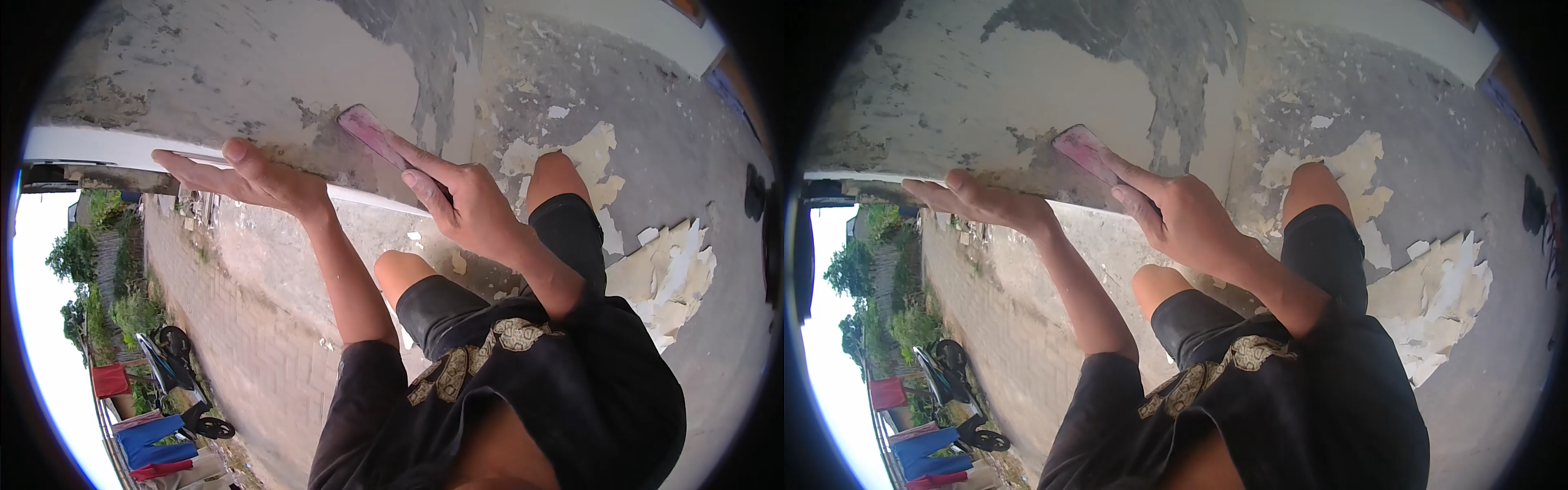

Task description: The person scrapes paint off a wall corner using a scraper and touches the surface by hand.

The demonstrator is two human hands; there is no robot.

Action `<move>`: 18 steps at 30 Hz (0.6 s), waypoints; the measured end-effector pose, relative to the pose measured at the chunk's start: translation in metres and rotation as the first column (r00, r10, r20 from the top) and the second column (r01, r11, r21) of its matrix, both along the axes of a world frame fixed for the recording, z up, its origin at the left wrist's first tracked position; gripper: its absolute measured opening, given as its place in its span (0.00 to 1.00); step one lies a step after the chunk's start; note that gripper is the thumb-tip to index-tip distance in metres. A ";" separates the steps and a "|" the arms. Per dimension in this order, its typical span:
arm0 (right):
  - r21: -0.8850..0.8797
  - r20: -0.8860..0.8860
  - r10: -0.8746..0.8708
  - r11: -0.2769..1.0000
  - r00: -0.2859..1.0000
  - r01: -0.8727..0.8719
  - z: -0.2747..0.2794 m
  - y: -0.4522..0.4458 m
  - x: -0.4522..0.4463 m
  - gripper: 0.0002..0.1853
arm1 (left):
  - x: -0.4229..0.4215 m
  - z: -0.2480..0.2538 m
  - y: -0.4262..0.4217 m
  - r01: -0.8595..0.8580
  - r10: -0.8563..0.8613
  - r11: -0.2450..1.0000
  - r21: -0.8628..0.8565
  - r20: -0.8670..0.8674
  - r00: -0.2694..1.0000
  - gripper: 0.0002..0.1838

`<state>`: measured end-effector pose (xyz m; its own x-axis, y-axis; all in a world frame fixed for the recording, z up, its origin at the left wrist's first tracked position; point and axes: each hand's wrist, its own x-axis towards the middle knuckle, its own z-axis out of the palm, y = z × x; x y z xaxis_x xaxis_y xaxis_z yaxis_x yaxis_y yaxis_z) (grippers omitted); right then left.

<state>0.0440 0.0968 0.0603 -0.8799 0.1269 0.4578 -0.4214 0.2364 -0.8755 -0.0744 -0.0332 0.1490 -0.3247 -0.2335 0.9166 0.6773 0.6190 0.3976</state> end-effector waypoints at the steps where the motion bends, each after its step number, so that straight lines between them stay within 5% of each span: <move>1: -0.005 -0.053 0.001 1.000 0.999 -0.001 -0.005 -0.002 0.005 0.23 | 0.000 0.001 0.000 0.002 -0.002 1.000 -0.005 0.003 1.000 0.58; 15: -0.043 0.119 0.000 0.999 0.993 0.005 0.027 -0.002 0.001 0.24 | -0.003 -0.001 -0.003 0.104 -0.103 0.994 0.030 -0.018 0.995 0.57; 18: -0.074 -0.014 0.019 0.997 1.000 -0.020 0.012 -0.016 0.018 0.24 | -0.008 -0.003 -0.004 0.100 -0.097 0.994 0.040 -0.070 0.993 0.57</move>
<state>0.0618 0.0811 0.0718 -0.8765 0.1433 0.4595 -0.4371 0.1627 -0.8846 -0.0823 -0.0368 0.1464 -0.2858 -0.2430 0.9270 0.7604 0.5311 0.3737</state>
